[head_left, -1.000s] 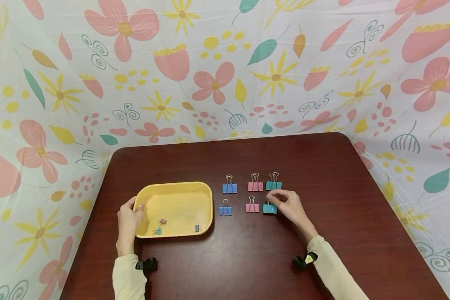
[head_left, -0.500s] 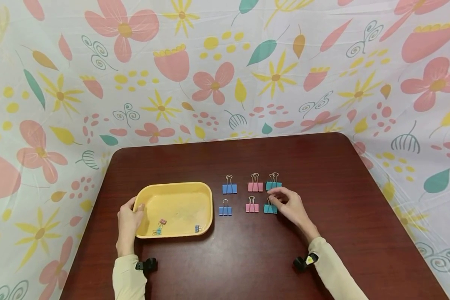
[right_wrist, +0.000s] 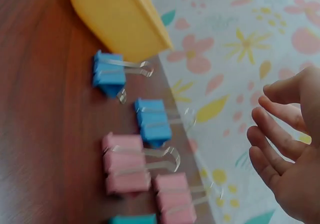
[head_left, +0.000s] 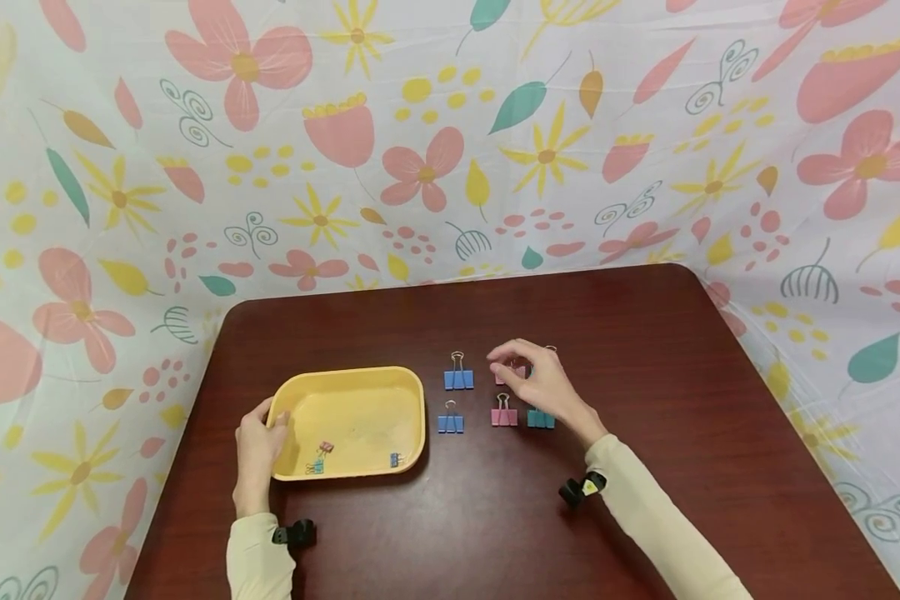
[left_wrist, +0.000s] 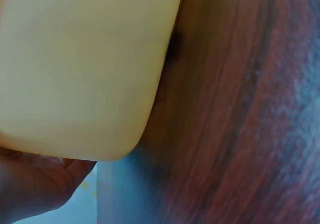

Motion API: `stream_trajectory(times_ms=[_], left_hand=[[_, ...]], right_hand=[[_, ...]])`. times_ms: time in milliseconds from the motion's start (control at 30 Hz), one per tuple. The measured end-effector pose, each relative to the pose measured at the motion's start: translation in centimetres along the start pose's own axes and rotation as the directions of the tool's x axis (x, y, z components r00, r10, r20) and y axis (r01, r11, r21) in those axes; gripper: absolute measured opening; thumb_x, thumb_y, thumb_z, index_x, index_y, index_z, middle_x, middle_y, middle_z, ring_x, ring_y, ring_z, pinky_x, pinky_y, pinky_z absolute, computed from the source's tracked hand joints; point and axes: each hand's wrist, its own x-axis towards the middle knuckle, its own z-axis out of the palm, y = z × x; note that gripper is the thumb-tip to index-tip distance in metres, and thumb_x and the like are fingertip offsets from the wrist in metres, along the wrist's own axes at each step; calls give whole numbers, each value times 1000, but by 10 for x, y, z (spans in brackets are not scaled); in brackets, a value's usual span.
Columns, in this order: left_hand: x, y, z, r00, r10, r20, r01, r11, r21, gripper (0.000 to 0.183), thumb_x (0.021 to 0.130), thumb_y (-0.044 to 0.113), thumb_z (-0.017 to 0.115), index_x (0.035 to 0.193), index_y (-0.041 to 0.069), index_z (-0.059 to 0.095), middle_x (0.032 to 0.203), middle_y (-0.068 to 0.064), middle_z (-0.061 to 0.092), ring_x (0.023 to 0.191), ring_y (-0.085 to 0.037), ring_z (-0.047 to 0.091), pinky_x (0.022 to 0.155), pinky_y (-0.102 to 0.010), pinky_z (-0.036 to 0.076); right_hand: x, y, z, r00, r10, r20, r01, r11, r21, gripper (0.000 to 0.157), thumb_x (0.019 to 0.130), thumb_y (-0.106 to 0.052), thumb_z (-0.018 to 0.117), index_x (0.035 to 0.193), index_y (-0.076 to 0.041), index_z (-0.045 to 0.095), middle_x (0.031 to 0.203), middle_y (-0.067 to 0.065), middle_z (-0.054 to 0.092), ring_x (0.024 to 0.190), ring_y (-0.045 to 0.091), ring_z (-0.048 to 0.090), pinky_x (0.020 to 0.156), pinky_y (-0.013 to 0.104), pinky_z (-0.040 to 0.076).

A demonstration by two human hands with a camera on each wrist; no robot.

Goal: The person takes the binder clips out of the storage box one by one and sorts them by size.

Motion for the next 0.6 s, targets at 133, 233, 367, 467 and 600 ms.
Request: stream_trajectory(times_ms=[133,233,367,467,600], left_hand=[[-1,0,0,1000,7,6,-7,1000,-6,43,102,14,57,143,1,55,134,-34,59,106,-44,65,80,-50,58],[-1,0,1,1000,11,4,-11,1000,-7,43,102,14,58,143,2,56,132,-34,60,104,-44,65,79,-49,59],[-2,0,1,1000,10,-9,-10,1000,-15,43,102,15,59,143,2,56,131,-33,61,103,-43,66,77,-47,59],[-2,0,0,1000,4,-17,-4,1000,-23,44,101,15,59,143,3,56,132,-33,61,103,-43,66,77,-47,59],[-2,0,0,1000,-1,-19,0,1000,-19,44,101,15,59,143,3,56,134,-33,60,106,-44,65,80,-50,59]], right_hand=[[13,-9,7,999,-9,45,8,999,32,14,94,-14,73,108,-18,74,105,6,73,94,15,68,78,40,61],[17,-12,12,998,-18,62,17,1000,13,12,95,-17,72,107,-18,74,104,4,73,98,14,66,80,46,59],[22,-17,19,996,-26,86,24,999,21,13,95,-16,72,107,-15,74,100,-4,71,93,12,65,77,46,57],[26,-22,25,992,-65,108,63,998,26,15,93,-13,73,108,-15,73,101,-3,71,93,13,65,79,44,57],[32,-28,36,979,-142,144,140,990,20,19,92,-11,75,111,-15,72,104,4,72,96,16,66,83,42,57]])
